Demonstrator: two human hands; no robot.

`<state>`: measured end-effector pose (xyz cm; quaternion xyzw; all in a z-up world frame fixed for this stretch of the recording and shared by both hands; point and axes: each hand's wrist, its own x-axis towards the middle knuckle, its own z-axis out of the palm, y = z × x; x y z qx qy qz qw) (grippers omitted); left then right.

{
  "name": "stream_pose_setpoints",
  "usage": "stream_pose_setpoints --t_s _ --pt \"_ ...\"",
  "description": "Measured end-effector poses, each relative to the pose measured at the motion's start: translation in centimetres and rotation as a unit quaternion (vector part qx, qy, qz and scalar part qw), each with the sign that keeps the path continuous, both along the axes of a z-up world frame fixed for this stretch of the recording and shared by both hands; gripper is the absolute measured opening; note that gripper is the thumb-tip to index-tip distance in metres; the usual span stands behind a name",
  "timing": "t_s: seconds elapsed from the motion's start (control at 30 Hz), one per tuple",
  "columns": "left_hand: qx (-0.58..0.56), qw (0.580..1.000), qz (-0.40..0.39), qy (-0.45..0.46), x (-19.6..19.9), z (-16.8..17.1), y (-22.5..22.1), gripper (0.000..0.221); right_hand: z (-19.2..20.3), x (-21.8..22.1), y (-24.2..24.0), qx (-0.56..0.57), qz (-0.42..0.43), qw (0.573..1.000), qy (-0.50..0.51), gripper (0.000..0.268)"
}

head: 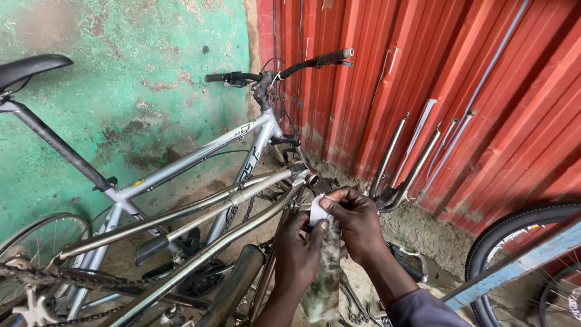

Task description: Repairing a bicycle by adjusting the headset with a wrench and cleaning it with a cloth

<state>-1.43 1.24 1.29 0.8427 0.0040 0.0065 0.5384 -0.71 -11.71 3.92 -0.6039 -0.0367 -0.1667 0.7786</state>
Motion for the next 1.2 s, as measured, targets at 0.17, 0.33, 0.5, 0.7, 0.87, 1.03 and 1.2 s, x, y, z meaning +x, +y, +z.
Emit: stream_pose_setpoints --t_s 0.17,0.33,0.5,0.7,0.87,1.03,1.2 --pt "-0.030 0.998 0.054 -0.009 1.0 -1.1 -0.2 0.024 0.8 -1.5 0.0 -0.039 -0.089 0.992 0.082 0.010" --pt "-0.096 0.989 0.100 0.060 0.4 1.4 0.4 0.043 0.4 -3.3 -0.4 -0.260 -0.056 0.938 0.222 0.032" --pt "-0.040 0.997 0.033 0.049 0.7 1.1 1.0 0.050 -2.7 -2.5 -2.8 -0.197 -0.021 0.980 -0.026 0.003" --pt "0.035 0.987 -0.097 -0.124 0.1 -0.5 0.2 0.043 -3.7 -3.0 -0.5 -0.311 -0.088 0.946 -0.009 0.008" --pt "0.080 0.973 -0.142 -0.166 -1.5 -1.8 -1.3 0.059 -3.4 -3.0 1.2 -0.206 -0.083 0.974 -0.033 0.001" --pt "0.126 0.957 -0.164 -0.205 -2.5 -1.4 -1.7 0.040 -2.4 -1.7 0.1 -0.171 -0.150 0.973 0.027 0.006" --pt "0.095 0.984 -0.108 -0.102 -2.5 -0.8 -0.8 0.046 -1.3 -2.1 -0.7 -0.051 -0.147 0.987 0.047 0.006"
